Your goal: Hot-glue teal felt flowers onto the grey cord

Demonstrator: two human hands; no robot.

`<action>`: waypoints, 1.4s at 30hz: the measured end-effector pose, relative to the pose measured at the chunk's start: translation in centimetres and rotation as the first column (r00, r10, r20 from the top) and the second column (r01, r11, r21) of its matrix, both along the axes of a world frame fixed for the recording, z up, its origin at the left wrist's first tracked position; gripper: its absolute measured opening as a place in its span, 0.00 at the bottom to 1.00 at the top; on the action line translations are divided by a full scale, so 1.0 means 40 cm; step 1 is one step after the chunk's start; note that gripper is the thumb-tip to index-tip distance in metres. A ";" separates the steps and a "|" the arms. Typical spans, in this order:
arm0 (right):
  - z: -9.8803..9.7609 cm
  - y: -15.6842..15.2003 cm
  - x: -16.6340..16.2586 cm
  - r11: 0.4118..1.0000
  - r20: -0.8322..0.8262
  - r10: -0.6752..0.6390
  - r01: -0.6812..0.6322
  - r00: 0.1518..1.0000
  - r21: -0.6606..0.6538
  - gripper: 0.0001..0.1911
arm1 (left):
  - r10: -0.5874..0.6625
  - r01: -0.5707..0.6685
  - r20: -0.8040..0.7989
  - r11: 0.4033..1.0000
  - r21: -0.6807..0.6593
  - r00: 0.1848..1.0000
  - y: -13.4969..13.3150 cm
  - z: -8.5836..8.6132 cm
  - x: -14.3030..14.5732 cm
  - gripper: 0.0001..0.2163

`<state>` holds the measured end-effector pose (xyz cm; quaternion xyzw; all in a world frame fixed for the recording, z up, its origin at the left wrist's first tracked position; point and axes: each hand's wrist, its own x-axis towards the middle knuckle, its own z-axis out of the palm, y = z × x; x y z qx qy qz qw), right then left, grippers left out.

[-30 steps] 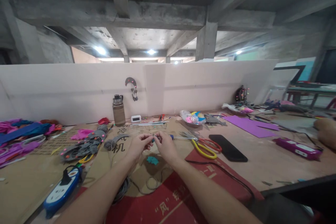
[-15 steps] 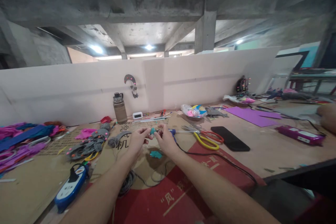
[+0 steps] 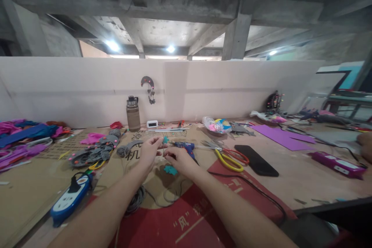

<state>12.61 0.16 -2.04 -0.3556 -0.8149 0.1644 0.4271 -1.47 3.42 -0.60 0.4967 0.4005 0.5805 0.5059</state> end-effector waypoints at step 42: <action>0.008 0.081 0.099 0.765 -0.078 -0.604 0.550 0.793 -0.334 0.16 | 0.029 -0.029 0.026 0.999 0.015 0.999 0.038 -0.024 -0.025 0.17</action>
